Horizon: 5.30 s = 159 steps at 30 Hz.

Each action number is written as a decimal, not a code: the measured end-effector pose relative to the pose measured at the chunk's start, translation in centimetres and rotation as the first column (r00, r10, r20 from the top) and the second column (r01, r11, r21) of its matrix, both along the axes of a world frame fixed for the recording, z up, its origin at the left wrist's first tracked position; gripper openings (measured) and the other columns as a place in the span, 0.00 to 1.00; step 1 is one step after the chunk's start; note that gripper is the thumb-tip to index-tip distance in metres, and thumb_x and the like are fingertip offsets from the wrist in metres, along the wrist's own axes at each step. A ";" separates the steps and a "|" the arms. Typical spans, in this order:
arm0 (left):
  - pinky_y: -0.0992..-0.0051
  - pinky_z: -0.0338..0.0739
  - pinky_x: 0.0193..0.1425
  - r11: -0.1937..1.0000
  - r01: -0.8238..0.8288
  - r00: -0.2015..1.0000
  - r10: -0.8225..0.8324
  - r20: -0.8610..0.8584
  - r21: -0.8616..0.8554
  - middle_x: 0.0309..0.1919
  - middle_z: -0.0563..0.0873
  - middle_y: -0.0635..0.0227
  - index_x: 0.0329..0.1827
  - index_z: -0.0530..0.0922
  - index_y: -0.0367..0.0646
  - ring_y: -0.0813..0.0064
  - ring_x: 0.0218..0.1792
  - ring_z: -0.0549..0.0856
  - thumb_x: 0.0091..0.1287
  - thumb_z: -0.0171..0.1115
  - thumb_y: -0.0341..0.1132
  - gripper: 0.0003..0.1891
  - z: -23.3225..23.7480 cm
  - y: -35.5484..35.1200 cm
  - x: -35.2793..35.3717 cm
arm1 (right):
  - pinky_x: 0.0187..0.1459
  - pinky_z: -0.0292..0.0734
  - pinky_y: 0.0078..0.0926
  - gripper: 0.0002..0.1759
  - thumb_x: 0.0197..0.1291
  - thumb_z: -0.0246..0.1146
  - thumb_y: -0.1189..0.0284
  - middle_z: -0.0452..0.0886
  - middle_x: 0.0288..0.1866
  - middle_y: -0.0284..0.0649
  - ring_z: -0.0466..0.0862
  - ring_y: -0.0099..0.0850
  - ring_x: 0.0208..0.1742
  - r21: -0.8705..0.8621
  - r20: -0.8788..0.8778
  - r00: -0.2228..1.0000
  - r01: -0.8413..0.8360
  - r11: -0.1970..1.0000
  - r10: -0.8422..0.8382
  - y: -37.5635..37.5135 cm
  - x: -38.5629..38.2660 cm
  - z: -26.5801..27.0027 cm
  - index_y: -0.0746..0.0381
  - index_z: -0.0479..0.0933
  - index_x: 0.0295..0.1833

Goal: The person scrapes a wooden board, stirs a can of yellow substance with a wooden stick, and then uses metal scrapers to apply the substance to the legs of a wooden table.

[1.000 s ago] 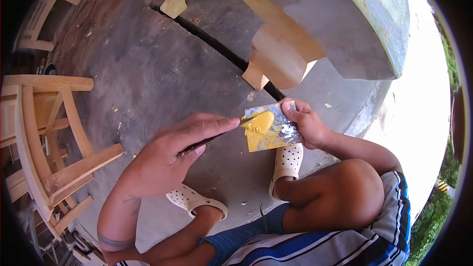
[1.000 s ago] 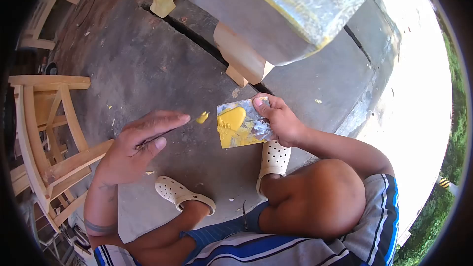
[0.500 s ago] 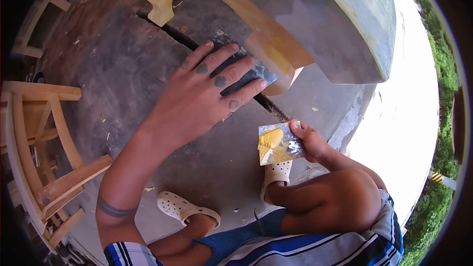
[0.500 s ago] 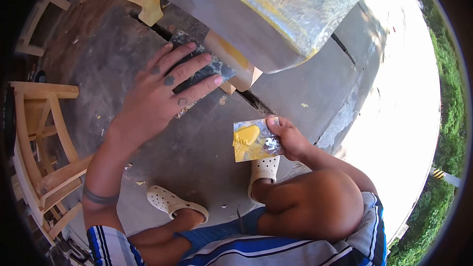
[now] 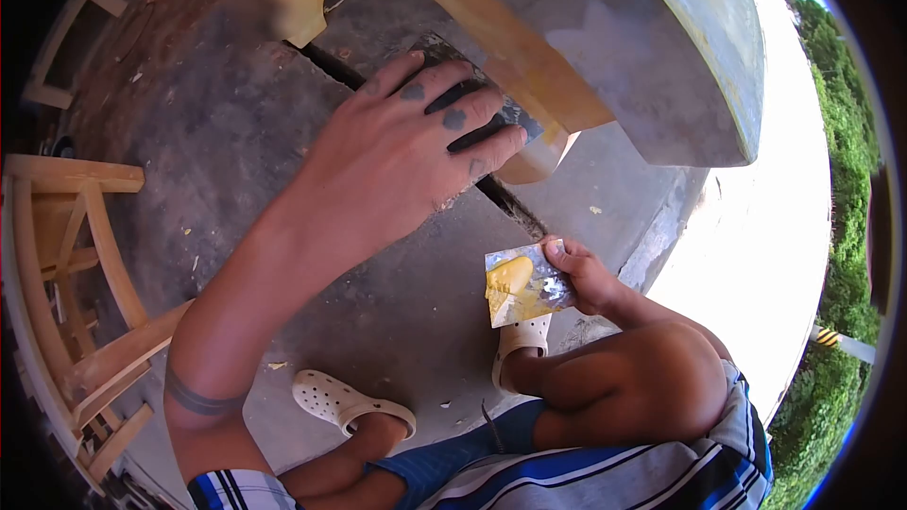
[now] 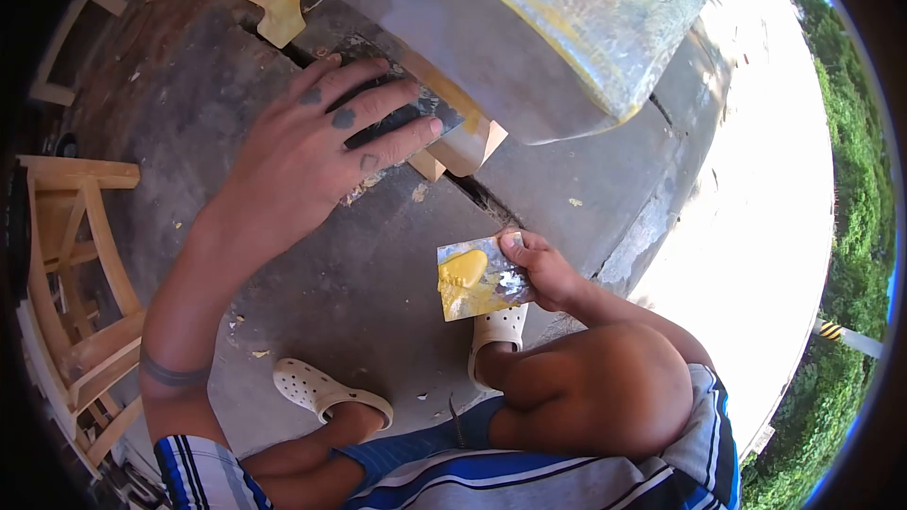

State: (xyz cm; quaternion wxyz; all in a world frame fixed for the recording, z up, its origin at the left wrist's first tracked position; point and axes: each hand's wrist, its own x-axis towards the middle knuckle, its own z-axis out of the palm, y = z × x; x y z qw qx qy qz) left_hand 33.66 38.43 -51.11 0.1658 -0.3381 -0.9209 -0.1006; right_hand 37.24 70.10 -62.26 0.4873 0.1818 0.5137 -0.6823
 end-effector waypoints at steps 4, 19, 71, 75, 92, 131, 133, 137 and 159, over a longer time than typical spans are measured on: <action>0.54 0.68 0.68 0.999 -0.010 0.996 0.014 -0.085 0.051 0.59 0.77 0.68 0.58 0.78 0.58 0.60 0.61 0.74 0.56 0.61 0.29 0.24 0.6 -0.3 0.0 | 0.44 0.83 0.29 0.15 0.75 0.47 0.63 0.80 0.41 0.39 0.84 0.27 0.40 0.009 -0.024 1.000 -0.015 1.000 0.016 -0.3 -0.1 0.0 0.63 0.70 0.49; 0.55 0.68 0.68 0.991 0.004 0.993 0.012 -0.117 0.137 0.60 0.77 0.71 0.62 0.76 0.59 0.62 0.62 0.74 0.56 0.61 0.30 0.27 -1.5 -1.2 -0.2 | 0.46 0.82 0.30 0.15 0.75 0.47 0.62 0.80 0.43 0.39 0.84 0.28 0.42 0.047 -0.028 1.000 0.004 0.999 -0.003 -0.1 0.5 0.2 0.63 0.70 0.50; 0.70 0.67 0.66 -0.427 -0.629 0.726 -0.023 0.687 0.650 0.61 0.73 0.49 0.70 0.64 0.37 0.54 0.63 0.75 0.59 0.46 0.12 0.32 -10.9 13.5 4.5 | 0.34 0.85 0.31 0.13 0.69 0.56 0.65 0.83 0.34 0.53 0.87 0.40 0.33 0.169 -0.252 0.960 -0.084 0.982 0.125 4.7 -8.9 13.5 0.65 0.67 0.41; 0.72 0.65 0.68 -0.504 -0.591 0.752 -0.062 0.656 0.630 0.55 0.79 0.58 0.68 0.66 0.34 0.69 0.60 0.77 0.66 0.49 0.19 0.25 -11.2 13.0 7.1 | 0.42 0.83 0.32 0.14 0.68 0.57 0.66 0.82 0.37 0.51 0.86 0.39 0.39 0.021 -0.184 0.976 -0.114 0.993 0.116 4.0 -7.7 12.8 0.67 0.69 0.42; 0.75 0.73 0.59 -0.536 -0.627 0.746 -0.204 0.634 0.566 0.59 0.78 0.55 0.69 0.66 0.35 0.71 0.59 0.78 0.57 0.47 0.13 0.32 -11.4 12.3 4.5 | 0.45 0.81 0.32 0.16 0.68 0.57 0.64 0.83 0.41 0.53 0.86 0.38 0.41 -0.036 -0.158 0.958 -0.248 0.968 0.240 4.6 -9.4 11.9 0.69 0.72 0.44; 0.70 0.78 0.59 -0.773 -0.611 0.781 -0.555 0.285 0.168 0.51 0.83 0.59 0.64 0.70 0.34 0.68 0.52 0.83 0.53 0.51 0.14 0.30 -18.2 10.1 3.8 | 0.13 0.77 0.34 0.14 0.71 0.52 0.63 0.75 0.18 0.55 0.78 0.43 0.12 -0.030 -0.282 0.944 -0.186 0.982 0.170 8.7 -10.2 12.8 0.64 0.65 0.40; 0.71 0.77 0.58 -0.772 -0.600 0.790 -0.530 0.308 0.211 0.51 0.83 0.59 0.64 0.72 0.34 0.69 0.50 0.84 0.52 0.50 0.13 0.31 -16.2 9.7 4.4 | 0.13 0.77 0.33 0.14 0.71 0.52 0.63 0.75 0.18 0.54 0.78 0.41 0.13 -0.017 -0.263 0.956 -0.137 0.990 0.127 8.9 -10.1 12.6 0.64 0.64 0.40; 0.76 0.75 0.56 -0.672 -0.672 0.704 -0.448 0.551 0.312 0.51 0.83 0.60 0.63 0.73 0.34 0.72 0.49 0.84 0.53 0.49 0.15 0.29 -10.6 9.9 5.0 | 0.17 0.78 0.27 0.15 0.70 0.53 0.63 0.77 0.20 0.52 0.81 0.37 0.17 0.025 -0.226 0.974 0.022 0.999 -0.016 8.0 -9.5 12.3 0.63 0.64 0.38; 0.66 0.73 0.56 -0.387 -0.763 0.509 0.133 0.850 0.518 0.51 0.76 0.46 0.65 0.70 0.32 0.53 0.51 0.80 0.53 0.49 0.15 0.30 -1.1 12.8 4.0 | 0.17 0.79 0.33 0.14 0.71 0.52 0.61 0.77 0.23 0.54 0.81 0.41 0.16 -0.158 -0.245 0.960 -0.176 0.972 0.135 11.0 -12.3 11.4 0.62 0.64 0.43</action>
